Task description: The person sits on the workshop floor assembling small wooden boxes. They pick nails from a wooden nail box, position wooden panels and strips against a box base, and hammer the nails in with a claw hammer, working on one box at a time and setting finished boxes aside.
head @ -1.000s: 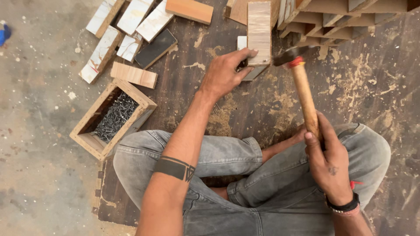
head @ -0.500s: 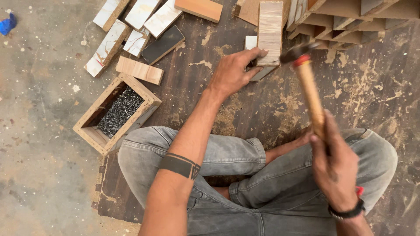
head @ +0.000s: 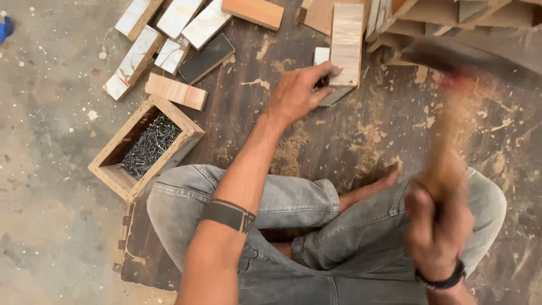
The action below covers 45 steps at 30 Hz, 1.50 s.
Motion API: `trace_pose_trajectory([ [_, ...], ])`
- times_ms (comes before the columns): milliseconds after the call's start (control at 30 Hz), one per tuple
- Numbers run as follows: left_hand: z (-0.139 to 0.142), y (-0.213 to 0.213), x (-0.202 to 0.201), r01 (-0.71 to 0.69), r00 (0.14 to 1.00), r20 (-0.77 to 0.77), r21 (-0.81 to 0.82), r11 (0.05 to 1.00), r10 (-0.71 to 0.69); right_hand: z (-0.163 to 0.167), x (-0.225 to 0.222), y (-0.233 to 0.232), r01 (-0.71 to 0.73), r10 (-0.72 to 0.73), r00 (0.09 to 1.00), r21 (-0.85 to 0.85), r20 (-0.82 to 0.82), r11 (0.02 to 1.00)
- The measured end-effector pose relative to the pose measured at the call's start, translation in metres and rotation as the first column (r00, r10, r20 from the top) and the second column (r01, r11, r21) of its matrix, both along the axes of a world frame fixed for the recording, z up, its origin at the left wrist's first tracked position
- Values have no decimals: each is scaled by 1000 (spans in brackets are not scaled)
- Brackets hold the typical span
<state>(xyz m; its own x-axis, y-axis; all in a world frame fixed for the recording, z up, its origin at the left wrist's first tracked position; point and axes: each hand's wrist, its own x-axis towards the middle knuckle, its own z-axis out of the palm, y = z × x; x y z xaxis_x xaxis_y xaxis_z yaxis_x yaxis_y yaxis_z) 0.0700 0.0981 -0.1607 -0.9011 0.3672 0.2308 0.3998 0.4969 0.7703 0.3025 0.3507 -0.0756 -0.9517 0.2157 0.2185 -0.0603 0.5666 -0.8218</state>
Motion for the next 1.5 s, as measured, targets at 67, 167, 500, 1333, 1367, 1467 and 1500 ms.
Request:
trace_pose_trajectory([
  [67,-3,3,0,25,1000,-4,67,997,-25,-12,6,-3,33,-47,996,-200,-69,979],
  [167,-8,6,-1,35,999,-31,59,998,-33,-31,-4,-14,-79,109,992,362,-65,929],
  [500,-4,2,3,11,1000,1,55,998,-11,-19,-4,-29,-17,31,987,87,-155,996],
  [1333,-20,8,-7,50,999,-22,40,998,-49,-41,-10,-29,-36,43,999,308,-18,951],
  [1367,-19,7,-5,35,999,-10,43,998,-34,-38,-8,-29,-29,32,999,245,-8,969],
  [1467,-13,7,-4,33,999,-2,49,998,-33,-25,-4,-35,129,-149,952,-93,-267,987],
  [1500,-11,7,-2,29,999,-31,54,998,-27,-20,-6,-37,78,-57,980,106,-189,991],
])
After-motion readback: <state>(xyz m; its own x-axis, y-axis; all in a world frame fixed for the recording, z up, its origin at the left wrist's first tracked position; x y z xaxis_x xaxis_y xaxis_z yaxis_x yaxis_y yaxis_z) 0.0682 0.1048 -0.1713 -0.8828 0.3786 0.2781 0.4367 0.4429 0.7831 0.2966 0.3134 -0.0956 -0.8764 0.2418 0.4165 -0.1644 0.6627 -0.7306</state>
